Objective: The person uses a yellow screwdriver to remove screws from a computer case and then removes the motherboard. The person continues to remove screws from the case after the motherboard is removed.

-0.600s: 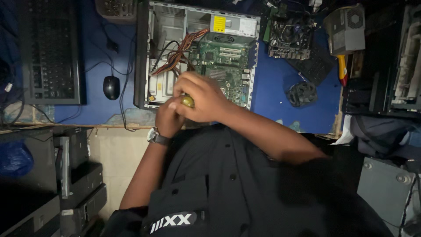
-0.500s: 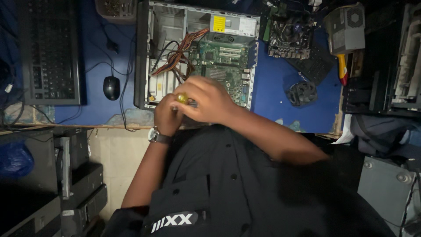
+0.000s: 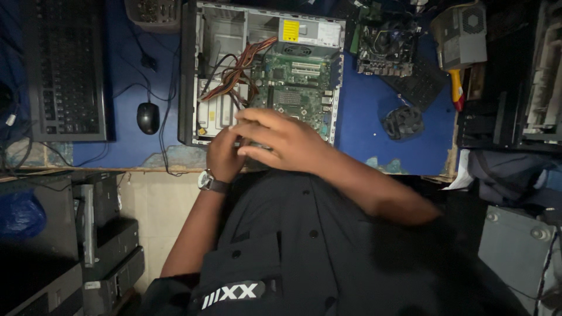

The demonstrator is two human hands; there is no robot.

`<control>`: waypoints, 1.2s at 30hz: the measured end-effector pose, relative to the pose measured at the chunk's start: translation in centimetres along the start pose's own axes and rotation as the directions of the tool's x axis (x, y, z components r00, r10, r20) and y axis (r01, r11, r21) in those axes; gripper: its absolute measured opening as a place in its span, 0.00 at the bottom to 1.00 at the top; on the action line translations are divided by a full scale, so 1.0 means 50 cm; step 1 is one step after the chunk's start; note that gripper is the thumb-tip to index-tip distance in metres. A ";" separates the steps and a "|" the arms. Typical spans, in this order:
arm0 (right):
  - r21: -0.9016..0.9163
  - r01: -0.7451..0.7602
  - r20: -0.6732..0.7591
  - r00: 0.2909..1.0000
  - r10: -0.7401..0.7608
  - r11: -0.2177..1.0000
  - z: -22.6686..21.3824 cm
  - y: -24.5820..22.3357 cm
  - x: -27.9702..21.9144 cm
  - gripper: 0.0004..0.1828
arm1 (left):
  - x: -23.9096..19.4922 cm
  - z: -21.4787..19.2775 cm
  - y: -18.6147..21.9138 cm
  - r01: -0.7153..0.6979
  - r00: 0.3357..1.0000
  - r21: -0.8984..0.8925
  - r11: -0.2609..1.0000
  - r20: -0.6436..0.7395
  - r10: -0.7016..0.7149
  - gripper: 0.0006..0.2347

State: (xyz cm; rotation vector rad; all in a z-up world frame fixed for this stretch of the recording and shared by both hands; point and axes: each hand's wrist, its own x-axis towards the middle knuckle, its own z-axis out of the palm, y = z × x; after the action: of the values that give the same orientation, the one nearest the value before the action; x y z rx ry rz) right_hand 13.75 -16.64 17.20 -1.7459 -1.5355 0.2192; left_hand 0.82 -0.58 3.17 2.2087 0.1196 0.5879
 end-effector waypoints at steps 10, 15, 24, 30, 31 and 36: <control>0.142 -0.086 0.024 0.996 0.084 0.986 -0.004 -0.002 -0.017 0.31 | 0.005 0.003 0.006 0.035 0.996 -0.079 0.996 0.090 -0.028 0.13; 0.264 -0.154 -0.064 0.982 0.177 0.952 -0.035 0.008 -0.049 0.32 | 0.018 -0.012 0.039 -0.008 0.995 -0.101 0.995 0.096 0.018 0.17; 0.323 -0.490 -0.069 0.841 0.537 0.809 -0.002 0.139 -0.161 0.15 | 0.023 -0.051 0.079 0.014 1.000 -0.088 0.996 -0.003 -0.015 0.11; -0.007 -0.567 0.222 0.802 0.554 0.824 0.142 0.249 -0.158 0.11 | 0.002 -0.079 0.098 0.109 0.980 -0.157 0.982 -0.148 -0.132 0.09; -0.048 -0.493 0.226 0.842 0.491 0.869 0.166 0.264 -0.149 0.11 | -0.004 -0.085 0.100 0.113 0.975 -0.122 0.986 -0.176 -0.133 0.09; -0.231 -0.303 0.332 0.869 0.367 0.925 0.258 0.306 -0.099 0.11 | -0.035 -0.109 0.102 0.157 0.952 0.002 0.988 -0.266 -0.151 0.12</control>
State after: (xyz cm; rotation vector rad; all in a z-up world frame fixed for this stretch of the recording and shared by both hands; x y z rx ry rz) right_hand 16.54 -14.90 -3.17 -2.2059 -1.5286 0.6430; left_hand -3.73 -0.53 9.34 2.1092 0.4365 0.7952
